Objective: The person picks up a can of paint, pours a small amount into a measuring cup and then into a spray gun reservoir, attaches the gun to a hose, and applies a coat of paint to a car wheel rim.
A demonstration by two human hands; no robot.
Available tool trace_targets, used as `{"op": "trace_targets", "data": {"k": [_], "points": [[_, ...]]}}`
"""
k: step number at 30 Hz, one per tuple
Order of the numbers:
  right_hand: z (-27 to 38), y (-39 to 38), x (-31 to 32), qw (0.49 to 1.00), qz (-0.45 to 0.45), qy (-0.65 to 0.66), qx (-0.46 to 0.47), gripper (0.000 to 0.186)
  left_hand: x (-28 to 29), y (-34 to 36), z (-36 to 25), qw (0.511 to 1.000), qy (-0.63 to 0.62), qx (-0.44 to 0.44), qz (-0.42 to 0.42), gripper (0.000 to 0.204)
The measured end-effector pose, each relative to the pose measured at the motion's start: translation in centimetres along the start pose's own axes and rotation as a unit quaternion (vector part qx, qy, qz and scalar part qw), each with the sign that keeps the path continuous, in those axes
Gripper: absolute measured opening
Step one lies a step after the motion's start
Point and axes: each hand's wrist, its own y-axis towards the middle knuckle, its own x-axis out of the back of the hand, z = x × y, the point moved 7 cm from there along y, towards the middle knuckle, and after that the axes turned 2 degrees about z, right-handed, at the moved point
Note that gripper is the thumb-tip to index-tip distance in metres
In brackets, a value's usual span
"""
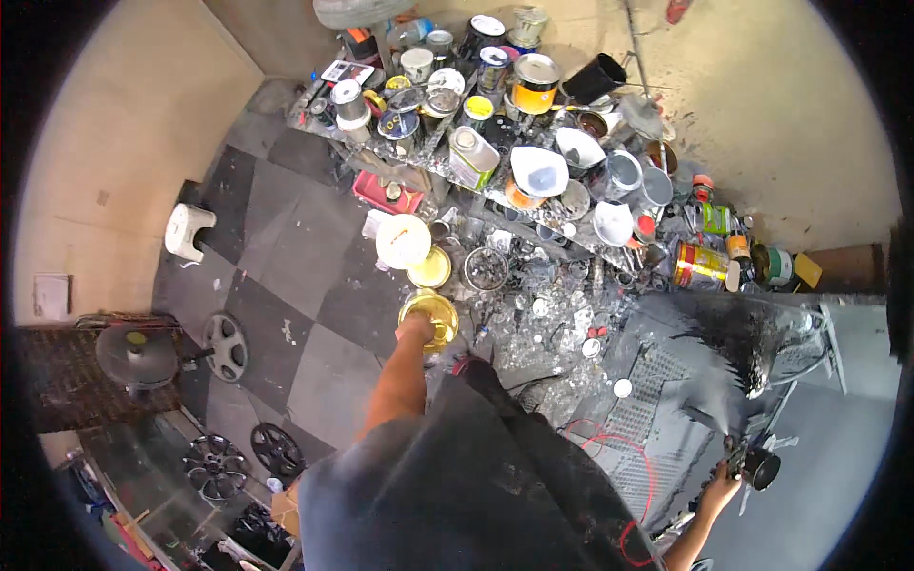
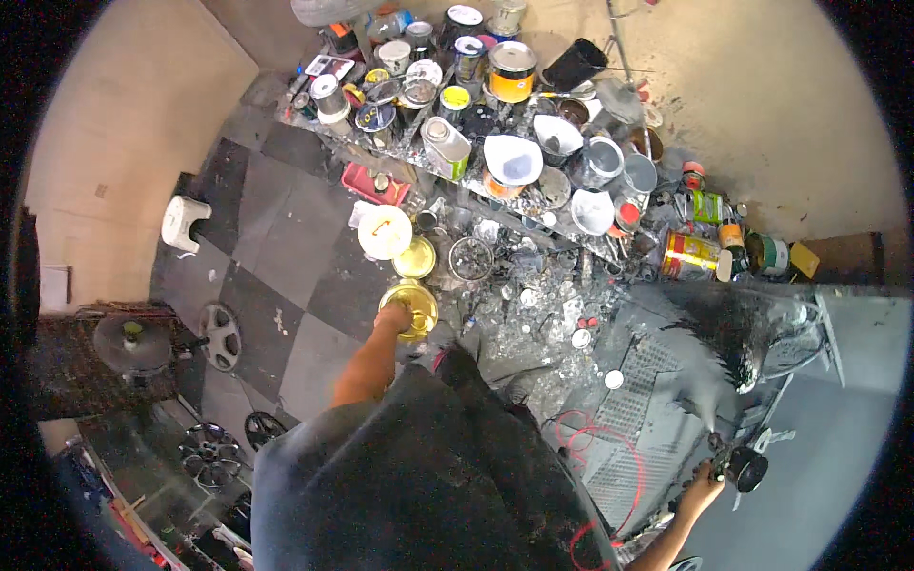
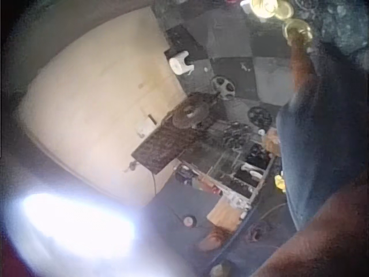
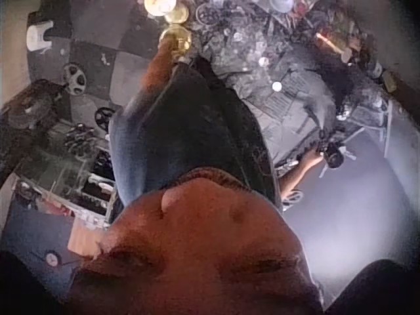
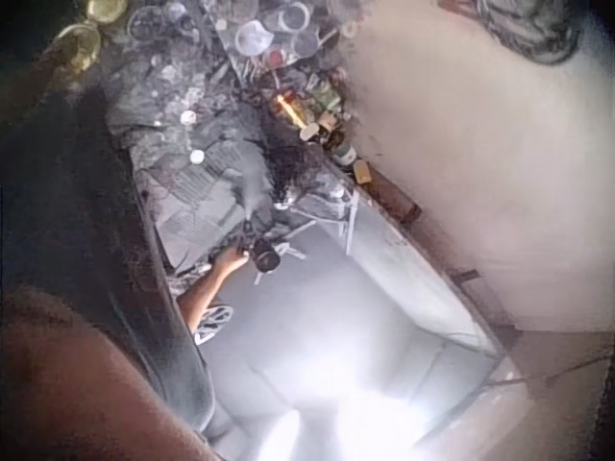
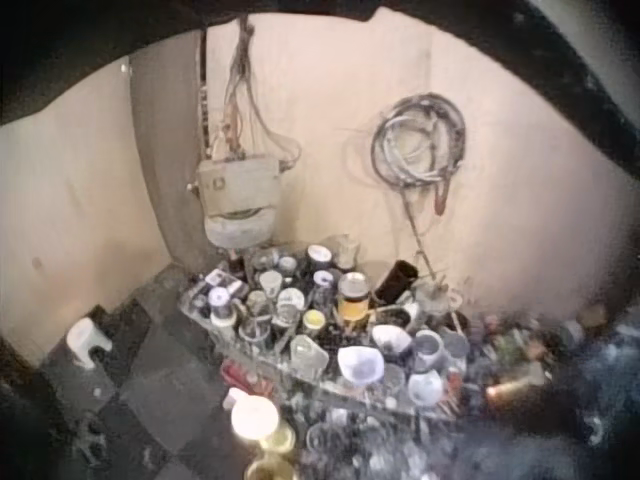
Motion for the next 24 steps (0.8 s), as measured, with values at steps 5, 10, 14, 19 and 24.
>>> {"op": "trace_targets", "data": {"k": [5, 10, 14, 19, 24], "points": [[2.9, -1.1, 1.6, 0.997, -0.054, -0.062, 0.013, 0.012, 0.0, 5.0, 0.6, 0.999, 0.027, -0.031, 0.024, 0.047], [5.1, -1.9, 0.9, 0.996, -0.024, -0.049, -0.064, 0.013, 0.9, 7.4, 2.1, 0.996, -0.064, -0.062, -0.013, 0.060], [6.0, -1.6, 1.2, 0.997, -0.013, -0.053, -0.055, 0.014, 2.5, 6.8, 1.7, 0.997, -0.079, -0.016, 0.009, 0.057], [0.7, 2.7, 3.4, 0.997, -0.040, -0.060, 0.038, 0.016, 3.0, 4.8, 1.1, 0.991, -0.097, -0.087, -0.008, 0.052], [8.7, 2.0, -2.2, 0.992, 0.020, -0.084, -0.089, 0.013, -2.5, 9.1, 7.8, 0.989, -0.050, -0.119, -0.068, 0.045]]}}
